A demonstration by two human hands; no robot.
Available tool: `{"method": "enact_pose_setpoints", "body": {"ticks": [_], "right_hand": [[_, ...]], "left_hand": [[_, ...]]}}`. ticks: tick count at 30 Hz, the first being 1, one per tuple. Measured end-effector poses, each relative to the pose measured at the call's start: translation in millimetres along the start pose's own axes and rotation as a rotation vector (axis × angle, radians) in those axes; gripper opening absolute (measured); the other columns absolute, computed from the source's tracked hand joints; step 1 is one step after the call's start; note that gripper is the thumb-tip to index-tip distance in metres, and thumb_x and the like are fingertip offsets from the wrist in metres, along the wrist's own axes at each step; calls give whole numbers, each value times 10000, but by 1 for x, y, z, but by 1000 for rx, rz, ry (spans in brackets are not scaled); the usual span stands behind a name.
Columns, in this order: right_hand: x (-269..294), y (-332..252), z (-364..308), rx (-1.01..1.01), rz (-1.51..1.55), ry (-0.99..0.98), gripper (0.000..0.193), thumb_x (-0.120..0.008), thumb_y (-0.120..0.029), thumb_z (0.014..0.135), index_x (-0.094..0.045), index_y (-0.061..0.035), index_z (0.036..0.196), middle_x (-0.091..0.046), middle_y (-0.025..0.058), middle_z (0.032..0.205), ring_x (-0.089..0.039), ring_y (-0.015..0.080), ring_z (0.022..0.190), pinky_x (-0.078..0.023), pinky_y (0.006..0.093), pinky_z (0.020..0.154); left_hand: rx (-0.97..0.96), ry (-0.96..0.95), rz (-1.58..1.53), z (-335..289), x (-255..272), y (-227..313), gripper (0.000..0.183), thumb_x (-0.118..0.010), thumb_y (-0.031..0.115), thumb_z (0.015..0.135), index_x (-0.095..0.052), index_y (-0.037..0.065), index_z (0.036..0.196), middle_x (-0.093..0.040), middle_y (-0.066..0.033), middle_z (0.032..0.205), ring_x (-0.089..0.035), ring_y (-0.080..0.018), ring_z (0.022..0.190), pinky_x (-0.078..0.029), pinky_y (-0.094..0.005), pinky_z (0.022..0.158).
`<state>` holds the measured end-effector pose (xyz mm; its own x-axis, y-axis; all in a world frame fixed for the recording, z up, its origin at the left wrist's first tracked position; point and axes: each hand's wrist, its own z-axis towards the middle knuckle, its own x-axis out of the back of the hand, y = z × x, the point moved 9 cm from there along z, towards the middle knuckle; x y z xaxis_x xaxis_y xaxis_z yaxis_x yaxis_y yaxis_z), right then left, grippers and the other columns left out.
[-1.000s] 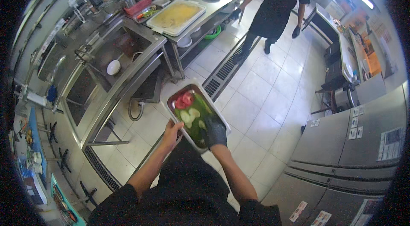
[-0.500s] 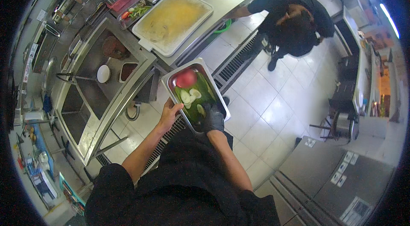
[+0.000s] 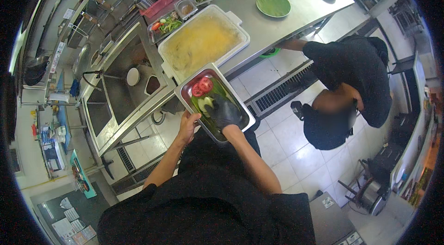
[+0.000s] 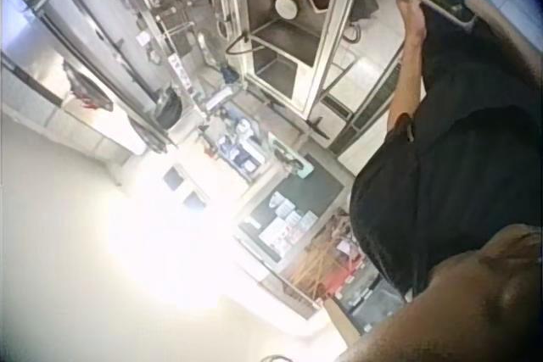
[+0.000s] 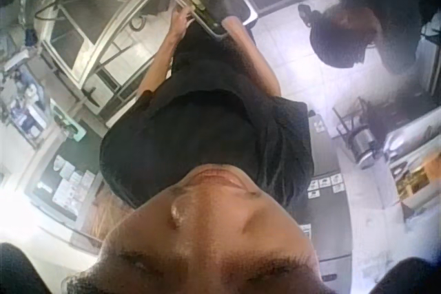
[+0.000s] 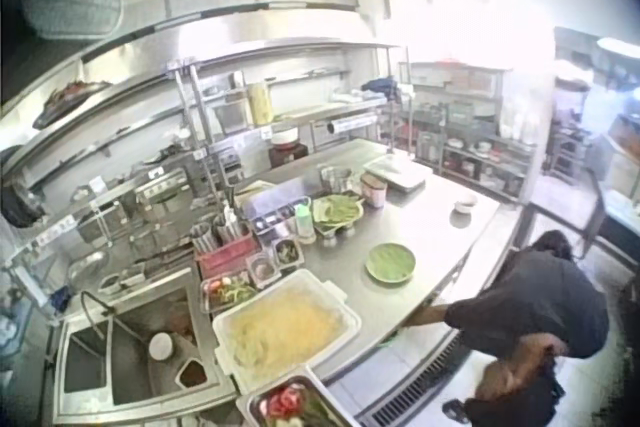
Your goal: The person retrieves a container of sliced vegetables from a refrigerator and places it on a stainless steel counter. They then assemble a salad in a white bowl by layering a large green leaf, shredded greens, bean sprouts, and a dark sauce. The person handles the ingredients by hand and uses a spoon to add the sauce.
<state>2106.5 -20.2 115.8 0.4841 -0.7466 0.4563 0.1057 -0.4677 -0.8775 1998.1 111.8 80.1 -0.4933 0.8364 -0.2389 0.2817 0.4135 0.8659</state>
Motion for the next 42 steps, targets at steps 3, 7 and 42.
{"method": "enact_pose_setpoints", "body": {"ticks": [3, 7, 42], "right_hand": [[-6, -23, 25, 105, -219, -60, 410, -709, -316, 816, -650, -90, 1154, -664, 214, 1089, -639, 413, 1002, -508, 500, 854], [-13, -10, 59, 48, -277, -111, 399, -707, -316, 805, -637, -93, 1127, -644, 227, 1126, -626, 414, 1042, -503, 494, 858], [262, 163, 599, 154, -403, -192, 323, -715, -203, 839, -715, -107, 1148, -735, 138, 1057, -707, 290, 941, -543, 365, 853]], "left_hand": [[-8, 18, 56, 19, -15, 7, 475, -626, 84, 879, -505, -29, 1325, -609, -72, 1255, -565, -172, 1143, -414, -317, 1021], [24, 15, 109, 52, -15, 18, 459, -622, 78, 883, -510, -19, 1318, -624, -68, 1217, -577, -169, 1113, -428, -312, 1002], [121, 468, -214, 298, -49, 42, 399, -608, 184, 899, -539, 80, 1277, -616, -51, 1131, -621, -162, 947, -527, -315, 825]]}}
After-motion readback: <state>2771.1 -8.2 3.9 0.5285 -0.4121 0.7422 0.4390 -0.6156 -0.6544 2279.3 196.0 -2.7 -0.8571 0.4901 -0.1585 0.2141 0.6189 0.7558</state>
